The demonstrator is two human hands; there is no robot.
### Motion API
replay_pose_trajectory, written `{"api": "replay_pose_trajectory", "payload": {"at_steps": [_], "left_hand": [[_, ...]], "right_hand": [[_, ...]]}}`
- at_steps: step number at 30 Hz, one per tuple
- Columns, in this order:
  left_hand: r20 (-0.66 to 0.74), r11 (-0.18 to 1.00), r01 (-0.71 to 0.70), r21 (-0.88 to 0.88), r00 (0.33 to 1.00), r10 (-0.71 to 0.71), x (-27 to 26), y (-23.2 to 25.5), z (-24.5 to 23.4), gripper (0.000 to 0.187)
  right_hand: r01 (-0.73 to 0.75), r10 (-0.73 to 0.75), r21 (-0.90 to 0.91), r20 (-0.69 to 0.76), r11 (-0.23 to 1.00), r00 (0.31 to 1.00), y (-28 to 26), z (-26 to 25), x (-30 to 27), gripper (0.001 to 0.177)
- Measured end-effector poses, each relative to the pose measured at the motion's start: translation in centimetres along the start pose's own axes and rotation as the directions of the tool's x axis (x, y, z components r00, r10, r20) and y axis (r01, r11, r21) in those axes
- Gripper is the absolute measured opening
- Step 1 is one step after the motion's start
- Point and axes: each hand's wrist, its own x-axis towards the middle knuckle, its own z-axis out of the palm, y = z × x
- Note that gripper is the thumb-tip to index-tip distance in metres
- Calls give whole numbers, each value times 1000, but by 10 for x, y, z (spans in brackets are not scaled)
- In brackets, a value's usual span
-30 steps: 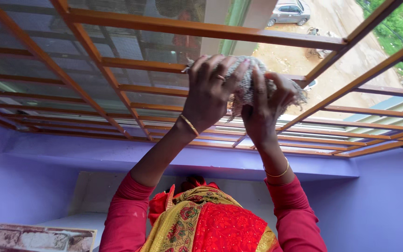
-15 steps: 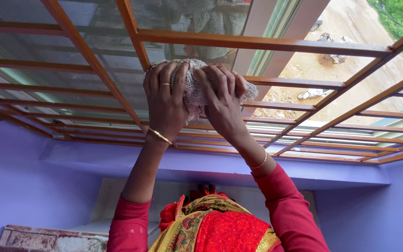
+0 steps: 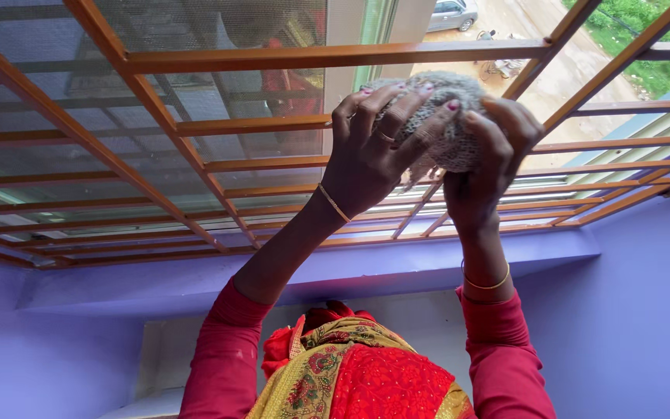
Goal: The person wipes the bars and glass of a window using a grey cloth, reaching different sections of the frame.
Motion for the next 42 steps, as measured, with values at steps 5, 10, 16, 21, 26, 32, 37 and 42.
{"api": "replay_pose_trajectory", "payload": {"at_steps": [5, 10, 16, 21, 26, 32, 37, 42], "left_hand": [[-46, 987, -3, 161, 999, 10, 37, -4, -7, 35], [48, 979, 124, 162, 990, -133, 33, -39, -27, 42], [-51, 935, 211, 287, 978, -204, -8, -93, -80, 34], [-112, 835, 326, 443, 945, -309, -38, -113, -124, 39], [-63, 838, 350, 419, 932, -357, -26, -99, -128, 56], [44, 927, 233, 293, 966, -256, 12, -69, -91, 76], [51, 964, 137, 230, 987, -152, 44, -28, -18, 60], [53, 933, 123, 339, 987, -149, 60, 7, 21, 47]], "right_hand": [[132, -159, -195, -126, 972, 979, 16, -2, 42, 32], [-1, 2, -257, 4, 966, 1000, 9, 56, 47, 45], [82, -65, -145, 117, 986, 991, -59, 113, 49, 53], [183, -149, -123, 245, 975, 958, -121, 152, 66, 63], [213, -196, -32, 278, 977, 940, -113, 138, 78, 58], [198, -173, -58, 287, 979, 942, -44, 88, 73, 54], [175, -127, -171, 257, 970, 958, 23, 29, 67, 51], [194, -145, -191, 245, 962, 959, 52, -2, 61, 51]]}}
